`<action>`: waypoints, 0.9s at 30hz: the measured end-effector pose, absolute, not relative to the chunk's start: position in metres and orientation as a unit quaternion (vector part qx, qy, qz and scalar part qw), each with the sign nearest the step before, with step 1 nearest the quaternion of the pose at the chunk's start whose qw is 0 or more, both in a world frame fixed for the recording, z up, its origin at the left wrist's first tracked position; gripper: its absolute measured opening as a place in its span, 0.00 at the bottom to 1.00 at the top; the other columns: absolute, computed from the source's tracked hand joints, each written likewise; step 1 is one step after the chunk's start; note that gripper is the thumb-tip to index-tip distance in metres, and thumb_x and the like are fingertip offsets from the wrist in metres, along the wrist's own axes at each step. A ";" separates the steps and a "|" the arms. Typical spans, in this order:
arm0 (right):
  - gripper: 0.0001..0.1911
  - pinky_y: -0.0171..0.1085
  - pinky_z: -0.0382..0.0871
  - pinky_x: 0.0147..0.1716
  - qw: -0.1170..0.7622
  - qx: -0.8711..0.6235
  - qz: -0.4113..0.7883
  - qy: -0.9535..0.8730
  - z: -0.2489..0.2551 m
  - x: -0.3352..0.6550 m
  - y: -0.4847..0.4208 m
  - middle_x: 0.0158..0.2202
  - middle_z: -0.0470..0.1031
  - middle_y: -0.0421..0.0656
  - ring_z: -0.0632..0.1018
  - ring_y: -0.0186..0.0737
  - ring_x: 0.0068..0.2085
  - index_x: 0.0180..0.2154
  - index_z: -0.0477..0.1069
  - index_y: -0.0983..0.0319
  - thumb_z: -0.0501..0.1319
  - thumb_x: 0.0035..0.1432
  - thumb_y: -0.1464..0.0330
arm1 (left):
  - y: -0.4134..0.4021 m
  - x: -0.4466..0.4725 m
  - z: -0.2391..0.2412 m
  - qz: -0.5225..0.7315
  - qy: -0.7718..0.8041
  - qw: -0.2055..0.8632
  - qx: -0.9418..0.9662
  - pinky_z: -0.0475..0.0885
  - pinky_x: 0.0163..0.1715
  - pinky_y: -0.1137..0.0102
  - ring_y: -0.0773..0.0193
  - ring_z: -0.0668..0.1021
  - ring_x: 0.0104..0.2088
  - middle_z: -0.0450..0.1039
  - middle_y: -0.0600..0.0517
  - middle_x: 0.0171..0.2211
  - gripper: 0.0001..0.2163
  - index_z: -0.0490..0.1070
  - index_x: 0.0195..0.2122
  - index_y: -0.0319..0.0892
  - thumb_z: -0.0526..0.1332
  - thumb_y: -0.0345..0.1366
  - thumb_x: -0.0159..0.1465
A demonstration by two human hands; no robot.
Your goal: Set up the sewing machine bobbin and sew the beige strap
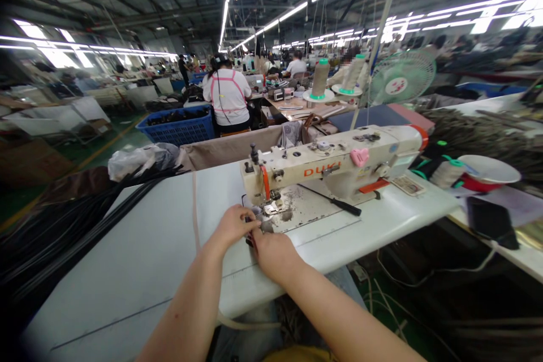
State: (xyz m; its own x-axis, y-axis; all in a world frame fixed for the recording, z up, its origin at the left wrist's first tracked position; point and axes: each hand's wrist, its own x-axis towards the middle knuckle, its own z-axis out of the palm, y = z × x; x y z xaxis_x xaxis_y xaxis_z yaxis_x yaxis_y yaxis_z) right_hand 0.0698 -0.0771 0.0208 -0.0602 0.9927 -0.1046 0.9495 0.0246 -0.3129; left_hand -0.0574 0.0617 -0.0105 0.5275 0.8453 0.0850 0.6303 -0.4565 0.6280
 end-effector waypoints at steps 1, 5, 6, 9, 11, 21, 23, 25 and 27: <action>0.16 0.40 0.69 0.39 0.065 -0.673 0.145 -0.723 0.022 0.068 -0.080 0.42 0.82 0.55 0.83 0.51 0.41 0.55 0.70 0.66 0.49 0.73 0.69 | 0.062 -0.058 -0.011 0.193 0.441 0.283 0.829 0.66 0.34 0.68 0.60 0.75 0.32 0.72 0.52 0.28 0.04 0.84 0.29 0.46 0.72 0.39 0.57; 0.14 0.39 0.69 0.38 0.044 -0.592 0.125 -0.795 0.030 0.064 -0.094 0.39 0.82 0.50 0.82 0.46 0.38 0.48 0.71 0.63 0.48 0.75 0.68 | 0.070 -0.061 -0.013 0.198 0.451 0.319 0.809 0.66 0.33 0.68 0.60 0.76 0.31 0.74 0.52 0.27 0.06 0.82 0.26 0.44 0.68 0.35 0.59; 0.14 0.38 0.69 0.38 0.041 -0.569 0.125 -0.812 0.032 0.065 -0.098 0.39 0.82 0.48 0.82 0.45 0.37 0.48 0.71 0.62 0.48 0.76 0.67 | 0.073 -0.062 -0.014 0.205 0.457 0.326 0.801 0.66 0.34 0.68 0.60 0.76 0.32 0.75 0.51 0.28 0.06 0.82 0.26 0.43 0.67 0.34 0.59; 0.13 0.36 0.68 0.38 0.059 -0.546 0.161 -0.820 0.035 0.073 -0.110 0.38 0.81 0.45 0.80 0.42 0.37 0.45 0.73 0.61 0.50 0.75 0.66 | 0.081 -0.064 -0.016 0.237 0.482 0.345 0.769 0.67 0.36 0.67 0.58 0.77 0.34 0.77 0.51 0.28 0.08 0.81 0.27 0.43 0.64 0.35 0.60; 0.14 0.35 0.68 0.41 0.113 -0.554 0.210 -0.798 0.036 0.084 -0.116 0.40 0.80 0.44 0.79 0.41 0.40 0.44 0.75 0.60 0.52 0.75 0.65 | 0.085 -0.066 -0.017 0.267 0.498 0.355 0.745 0.66 0.37 0.66 0.58 0.77 0.34 0.76 0.52 0.26 0.08 0.79 0.27 0.43 0.63 0.36 0.60; 0.30 0.34 0.67 0.31 0.684 -0.600 0.255 -0.328 0.043 0.194 -0.101 0.35 0.76 0.42 0.71 0.36 0.32 0.45 0.80 0.61 0.69 0.54 0.43 | 0.079 -0.061 -0.032 0.439 0.498 0.498 0.557 0.73 0.38 0.65 0.55 0.81 0.41 0.76 0.47 0.32 0.11 0.68 0.29 0.44 0.58 0.46 0.58; 0.32 0.33 0.64 0.26 0.721 -0.583 0.263 -0.267 0.046 0.211 -0.094 0.34 0.75 0.41 0.69 0.34 0.29 0.46 0.78 0.61 0.72 0.49 0.44 | 0.079 -0.059 -0.032 0.459 0.480 0.521 0.537 0.75 0.39 0.65 0.55 0.82 0.42 0.75 0.45 0.33 0.10 0.64 0.29 0.45 0.57 0.45 0.58; 0.31 0.32 0.65 0.26 0.724 -0.578 0.278 -0.256 0.046 0.220 -0.090 0.35 0.76 0.43 0.72 0.35 0.30 0.45 0.77 0.62 0.72 0.49 0.45 | 0.079 -0.059 -0.031 0.465 0.469 0.527 0.535 0.75 0.38 0.65 0.56 0.82 0.40 0.74 0.46 0.32 0.09 0.60 0.29 0.46 0.57 0.44 0.58; 0.30 0.33 0.68 0.26 0.709 -0.585 0.303 -0.252 0.041 0.218 -0.091 0.36 0.78 0.46 0.75 0.37 0.32 0.43 0.75 0.63 0.69 0.51 0.45 | 0.080 -0.061 -0.032 0.455 0.473 0.516 0.550 0.74 0.34 0.65 0.59 0.80 0.34 0.71 0.48 0.29 0.09 0.59 0.29 0.46 0.56 0.44 0.59</action>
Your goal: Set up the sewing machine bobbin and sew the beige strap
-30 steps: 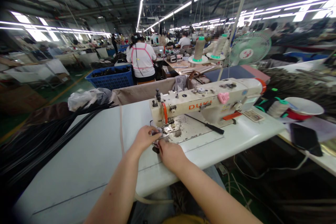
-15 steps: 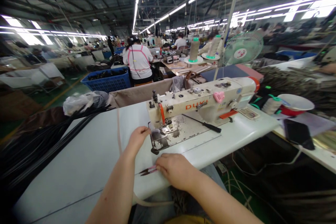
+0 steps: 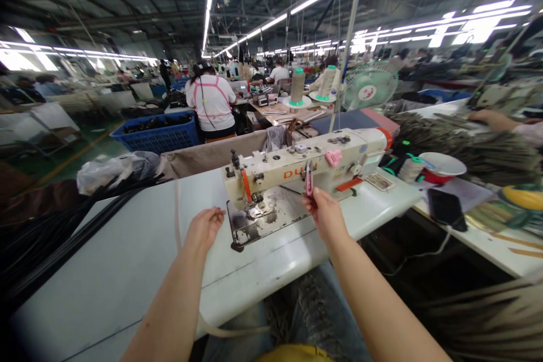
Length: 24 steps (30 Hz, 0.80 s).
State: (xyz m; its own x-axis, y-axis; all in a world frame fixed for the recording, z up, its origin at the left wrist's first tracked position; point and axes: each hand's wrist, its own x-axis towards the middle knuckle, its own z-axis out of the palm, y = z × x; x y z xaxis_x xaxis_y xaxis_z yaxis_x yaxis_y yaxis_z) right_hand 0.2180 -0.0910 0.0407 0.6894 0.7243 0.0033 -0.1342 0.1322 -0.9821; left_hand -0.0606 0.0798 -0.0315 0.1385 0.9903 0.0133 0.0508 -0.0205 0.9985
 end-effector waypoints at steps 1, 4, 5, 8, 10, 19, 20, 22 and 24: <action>0.29 0.33 0.69 0.26 0.698 -0.591 0.318 -0.250 0.036 0.214 -0.093 0.37 0.79 0.48 0.77 0.37 0.32 0.42 0.75 0.63 0.68 0.52 0.45 | 0.080 -0.061 -0.032 0.444 0.479 0.504 0.565 0.73 0.31 0.66 0.60 0.78 0.31 0.70 0.49 0.28 0.10 0.60 0.29 0.45 0.55 0.45 0.61; 0.26 0.32 0.67 0.25 0.658 -0.613 0.357 -0.254 0.016 0.194 -0.107 0.36 0.80 0.48 0.77 0.37 0.30 0.43 0.75 0.64 0.68 0.53 0.50 | 0.080 -0.063 -0.031 0.398 0.504 0.439 0.629 0.70 0.30 0.66 0.62 0.74 0.28 0.72 0.51 0.31 0.12 0.68 0.37 0.43 0.60 0.46 0.62; 0.25 0.32 0.65 0.24 0.643 -0.620 0.367 -0.259 0.010 0.188 -0.112 0.35 0.80 0.47 0.77 0.36 0.28 0.42 0.75 0.64 0.68 0.53 0.51 | 0.080 -0.063 -0.030 0.379 0.507 0.410 0.656 0.70 0.32 0.66 0.62 0.75 0.30 0.74 0.50 0.35 0.14 0.71 0.42 0.42 0.63 0.45 0.61; 0.23 0.32 0.62 0.22 0.608 -0.633 0.391 -0.278 -0.007 0.175 -0.126 0.29 0.77 0.43 0.74 0.36 0.26 0.38 0.75 0.63 0.70 0.49 0.52 | 0.078 -0.065 -0.023 0.310 0.490 0.328 0.746 0.71 0.44 0.64 0.58 0.77 0.39 0.77 0.50 0.42 0.21 0.77 0.50 0.45 0.73 0.38 0.54; 0.23 0.34 0.62 0.22 0.578 -0.645 0.395 -0.305 -0.015 0.173 -0.132 0.26 0.75 0.40 0.72 0.36 0.25 0.37 0.75 0.62 0.69 0.47 0.51 | 0.077 -0.067 -0.018 0.260 0.479 0.279 0.791 0.69 0.51 0.63 0.55 0.77 0.45 0.80 0.50 0.41 0.12 0.82 0.42 0.46 0.73 0.35 0.56; 0.17 0.43 0.74 0.35 0.481 -0.698 0.284 -0.448 -0.027 0.175 -0.139 0.28 0.76 0.40 0.77 0.44 0.31 0.40 0.74 0.58 0.57 0.59 0.53 | 0.080 -0.091 0.002 0.135 0.586 0.073 0.796 0.67 0.54 0.56 0.45 0.75 0.52 0.80 0.42 0.45 0.09 0.83 0.39 0.44 0.63 0.38 0.69; 0.16 0.44 0.75 0.38 0.471 -0.699 0.259 -0.471 -0.026 0.175 -0.140 0.31 0.77 0.42 0.78 0.45 0.34 0.40 0.75 0.58 0.56 0.60 0.55 | 0.080 -0.098 0.005 0.125 0.603 0.053 0.786 0.67 0.55 0.54 0.43 0.74 0.53 0.80 0.41 0.47 0.09 0.83 0.40 0.43 0.62 0.37 0.69; 0.16 0.47 0.76 0.47 0.446 -0.693 0.191 -0.533 -0.026 0.171 -0.141 0.38 0.80 0.47 0.80 0.48 0.42 0.42 0.76 0.59 0.56 0.63 0.58 | 0.080 -0.115 0.010 0.105 0.631 0.021 0.769 0.66 0.55 0.53 0.41 0.74 0.55 0.78 0.39 0.48 0.09 0.82 0.41 0.41 0.61 0.35 0.68; 0.19 0.51 0.73 0.56 0.407 -0.681 0.116 -0.598 -0.027 0.163 -0.141 0.50 0.79 0.51 0.79 0.52 0.52 0.50 0.77 0.60 0.56 0.66 0.58 | 0.079 -0.135 0.014 0.087 0.653 0.000 0.752 0.67 0.55 0.52 0.40 0.74 0.55 0.77 0.37 0.48 0.10 0.81 0.42 0.39 0.59 0.34 0.69</action>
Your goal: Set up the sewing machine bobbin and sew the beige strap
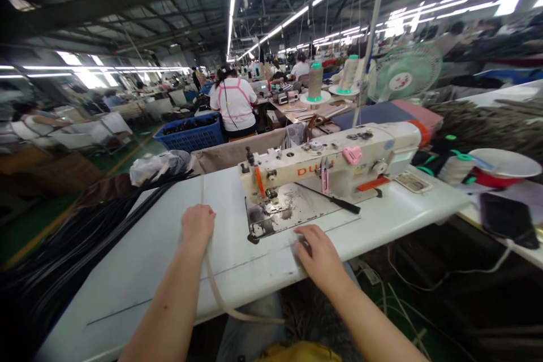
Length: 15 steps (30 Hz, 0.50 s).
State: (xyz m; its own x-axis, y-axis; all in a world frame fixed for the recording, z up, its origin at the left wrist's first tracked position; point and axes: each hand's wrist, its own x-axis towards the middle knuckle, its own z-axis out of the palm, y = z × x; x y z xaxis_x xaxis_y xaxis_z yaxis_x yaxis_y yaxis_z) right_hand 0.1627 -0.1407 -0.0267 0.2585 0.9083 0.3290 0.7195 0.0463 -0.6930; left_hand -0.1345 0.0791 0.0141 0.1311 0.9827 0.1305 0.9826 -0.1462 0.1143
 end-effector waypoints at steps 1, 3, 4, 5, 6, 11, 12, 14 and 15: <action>0.21 0.53 0.70 0.60 0.384 -0.674 0.085 -0.625 -0.027 0.157 -0.140 0.56 0.77 0.53 0.77 0.53 0.57 0.55 0.75 0.60 0.56 0.68 0.57 | 0.079 -0.144 0.016 0.080 0.664 -0.005 0.744 0.67 0.55 0.52 0.40 0.74 0.55 0.77 0.37 0.49 0.11 0.80 0.42 0.39 0.58 0.35 0.69; 0.28 0.57 0.65 0.66 0.335 -0.664 0.044 -0.667 -0.029 0.140 -0.140 0.66 0.69 0.56 0.71 0.56 0.65 0.65 0.67 0.62 0.56 0.70 0.56 | 0.077 -0.161 0.020 0.072 0.684 -0.008 0.726 0.67 0.57 0.54 0.41 0.75 0.56 0.76 0.38 0.52 0.12 0.79 0.45 0.39 0.57 0.35 0.70; 0.32 0.58 0.62 0.67 0.313 -0.657 0.037 -0.685 -0.029 0.131 -0.141 0.69 0.65 0.58 0.68 0.58 0.68 0.68 0.64 0.64 0.57 0.70 0.55 | 0.075 -0.167 0.021 0.070 0.694 -0.008 0.716 0.67 0.57 0.55 0.42 0.74 0.57 0.75 0.38 0.55 0.13 0.77 0.50 0.39 0.56 0.35 0.70; 0.35 0.60 0.60 0.69 0.297 -0.644 0.042 -0.704 -0.027 0.120 -0.144 0.71 0.61 0.60 0.65 0.60 0.70 0.70 0.61 0.65 0.58 0.70 0.54 | 0.073 -0.173 0.023 0.070 0.705 -0.009 0.706 0.67 0.58 0.56 0.43 0.74 0.59 0.73 0.38 0.58 0.15 0.74 0.55 0.37 0.56 0.35 0.71; 0.37 0.60 0.58 0.70 0.286 -0.619 0.063 -0.728 -0.024 0.110 -0.147 0.72 0.59 0.60 0.62 0.61 0.72 0.71 0.59 0.66 0.60 0.69 0.53 | 0.069 -0.177 0.024 0.070 0.715 -0.009 0.696 0.67 0.59 0.56 0.43 0.73 0.61 0.70 0.37 0.61 0.19 0.69 0.60 0.36 0.56 0.36 0.71; 0.26 0.43 0.61 0.70 0.271 -0.338 0.339 -0.835 0.006 0.073 -0.168 0.68 0.69 0.47 0.70 0.46 0.68 0.66 0.69 0.56 0.61 0.70 0.58 | 0.032 -0.180 0.024 0.044 0.736 0.019 0.675 0.70 0.57 0.53 0.38 0.74 0.59 0.68 0.30 0.60 0.30 0.64 0.61 0.29 0.58 0.51 0.70; 0.22 0.41 0.63 0.67 0.277 -0.327 0.370 -0.824 0.011 0.071 -0.169 0.66 0.71 0.46 0.72 0.45 0.66 0.63 0.72 0.55 0.62 0.69 0.62 | 0.022 -0.177 0.023 0.032 0.733 0.028 0.679 0.71 0.56 0.53 0.37 0.75 0.58 0.69 0.30 0.58 0.32 0.65 0.59 0.28 0.59 0.55 0.68; 0.18 0.39 0.69 0.61 0.299 -0.381 0.380 -0.788 0.014 0.072 -0.168 0.60 0.75 0.47 0.76 0.45 0.60 0.56 0.77 0.56 0.64 0.64 0.68 | 0.000 -0.170 0.020 -0.007 0.717 0.040 0.696 0.71 0.55 0.52 0.35 0.75 0.57 0.70 0.31 0.55 0.30 0.67 0.55 0.29 0.61 0.54 0.67; 0.15 0.39 0.71 0.57 0.309 -0.424 0.369 -0.767 0.013 0.075 -0.165 0.56 0.77 0.47 0.77 0.44 0.56 0.51 0.78 0.57 0.64 0.63 0.70 | -0.009 -0.167 0.018 -0.027 0.707 0.041 0.706 0.71 0.54 0.54 0.37 0.75 0.57 0.70 0.32 0.54 0.25 0.68 0.54 0.30 0.60 0.50 0.68</action>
